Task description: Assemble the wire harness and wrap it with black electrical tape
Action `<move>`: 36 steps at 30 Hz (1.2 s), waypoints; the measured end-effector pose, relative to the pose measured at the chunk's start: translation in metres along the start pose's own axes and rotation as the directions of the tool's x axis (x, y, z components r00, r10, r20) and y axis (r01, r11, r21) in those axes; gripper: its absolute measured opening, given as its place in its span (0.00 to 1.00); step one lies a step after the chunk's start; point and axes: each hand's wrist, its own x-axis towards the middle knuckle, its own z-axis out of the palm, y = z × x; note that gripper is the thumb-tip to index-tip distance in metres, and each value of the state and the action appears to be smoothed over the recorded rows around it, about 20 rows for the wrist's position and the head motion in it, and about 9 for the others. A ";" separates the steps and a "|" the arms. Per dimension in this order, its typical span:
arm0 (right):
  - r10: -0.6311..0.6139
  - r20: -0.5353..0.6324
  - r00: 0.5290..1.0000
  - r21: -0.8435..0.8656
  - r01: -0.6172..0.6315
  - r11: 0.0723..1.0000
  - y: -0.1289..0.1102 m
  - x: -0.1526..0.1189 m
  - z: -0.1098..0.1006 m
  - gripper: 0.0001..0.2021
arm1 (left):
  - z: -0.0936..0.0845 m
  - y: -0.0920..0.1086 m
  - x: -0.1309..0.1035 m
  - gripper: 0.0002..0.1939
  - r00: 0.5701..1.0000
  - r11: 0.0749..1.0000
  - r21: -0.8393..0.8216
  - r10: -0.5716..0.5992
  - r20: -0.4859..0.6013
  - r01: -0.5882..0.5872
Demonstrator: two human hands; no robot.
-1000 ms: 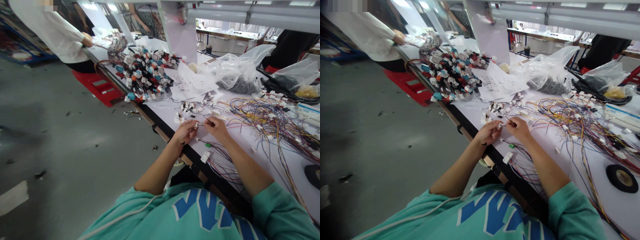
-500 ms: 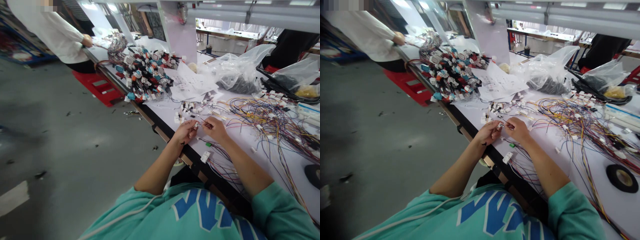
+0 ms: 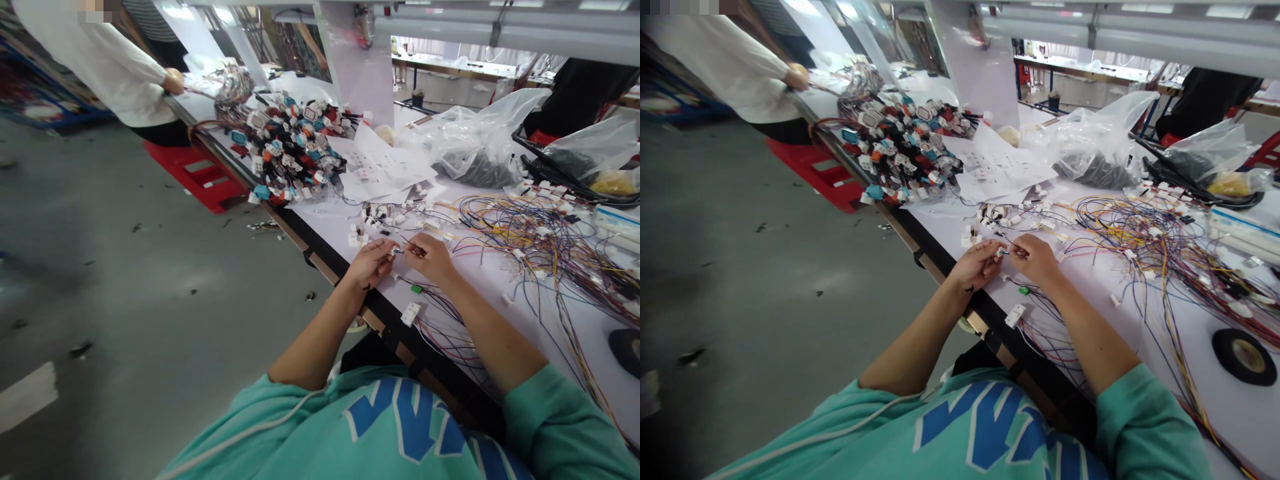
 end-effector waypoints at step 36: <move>0.233 -0.032 0.972 0.118 -0.228 0.966 -0.009 -0.002 0.003 0.06 | 0.000 -0.005 0.002 0.22 0.990 0.998 0.011 0.054 0.127 -0.056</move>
